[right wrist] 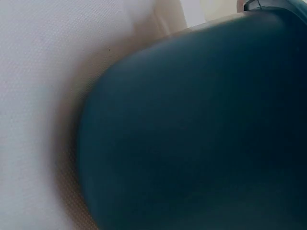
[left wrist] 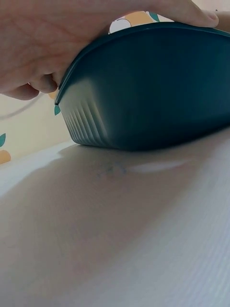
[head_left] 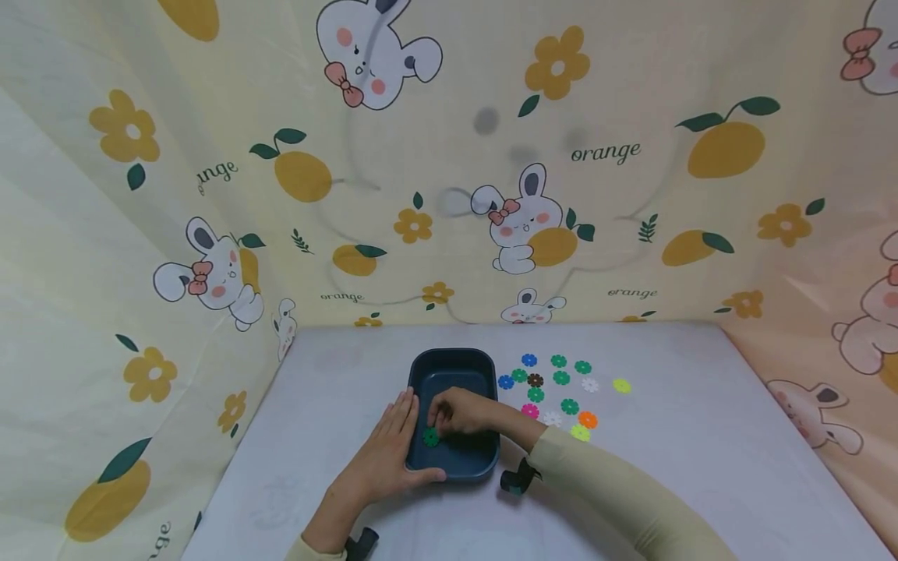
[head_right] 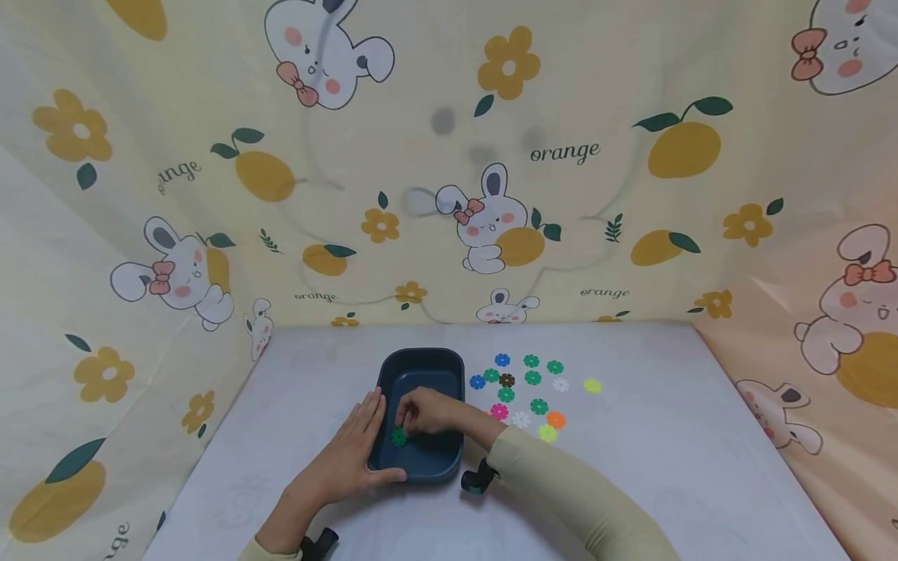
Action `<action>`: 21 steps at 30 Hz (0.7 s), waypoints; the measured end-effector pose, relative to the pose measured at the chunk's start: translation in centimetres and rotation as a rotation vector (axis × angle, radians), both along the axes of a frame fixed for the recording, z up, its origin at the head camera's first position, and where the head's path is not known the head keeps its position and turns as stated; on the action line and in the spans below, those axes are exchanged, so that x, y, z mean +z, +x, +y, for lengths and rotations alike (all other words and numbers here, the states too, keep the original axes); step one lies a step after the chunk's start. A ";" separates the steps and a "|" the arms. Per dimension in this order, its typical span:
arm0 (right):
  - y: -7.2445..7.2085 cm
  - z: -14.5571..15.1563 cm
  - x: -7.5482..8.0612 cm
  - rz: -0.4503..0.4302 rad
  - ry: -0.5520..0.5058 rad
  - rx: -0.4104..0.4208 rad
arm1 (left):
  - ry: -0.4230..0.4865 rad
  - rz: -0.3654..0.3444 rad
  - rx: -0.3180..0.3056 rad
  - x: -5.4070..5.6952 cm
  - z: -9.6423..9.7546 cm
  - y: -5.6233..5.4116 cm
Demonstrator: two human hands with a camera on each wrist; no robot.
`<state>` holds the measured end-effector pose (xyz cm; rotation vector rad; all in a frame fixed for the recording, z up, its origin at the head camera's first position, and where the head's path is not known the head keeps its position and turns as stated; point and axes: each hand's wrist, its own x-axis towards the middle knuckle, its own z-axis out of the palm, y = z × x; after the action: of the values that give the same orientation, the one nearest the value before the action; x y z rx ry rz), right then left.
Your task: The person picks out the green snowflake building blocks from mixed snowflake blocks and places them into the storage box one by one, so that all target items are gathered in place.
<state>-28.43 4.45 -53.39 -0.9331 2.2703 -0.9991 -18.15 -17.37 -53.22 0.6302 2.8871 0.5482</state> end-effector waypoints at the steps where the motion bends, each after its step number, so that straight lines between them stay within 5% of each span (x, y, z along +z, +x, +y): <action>1: 0.1 0.0 0.1 0.000 -0.002 -0.001 | -0.001 0.000 0.000 0.0 0.0 0.0; 13: 0.2 0.3 -0.3 0.036 -0.033 -0.035 | -0.007 0.004 0.000 -0.4 0.0 -0.1; 21: 0.8 1.7 0.9 0.197 -0.174 -0.099 | -0.003 -0.010 0.018 -0.2 0.1 -0.1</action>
<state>-27.63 6.14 -52.54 -1.0401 2.4428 -1.2113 -18.26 -17.22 -53.47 0.6001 2.8868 0.5474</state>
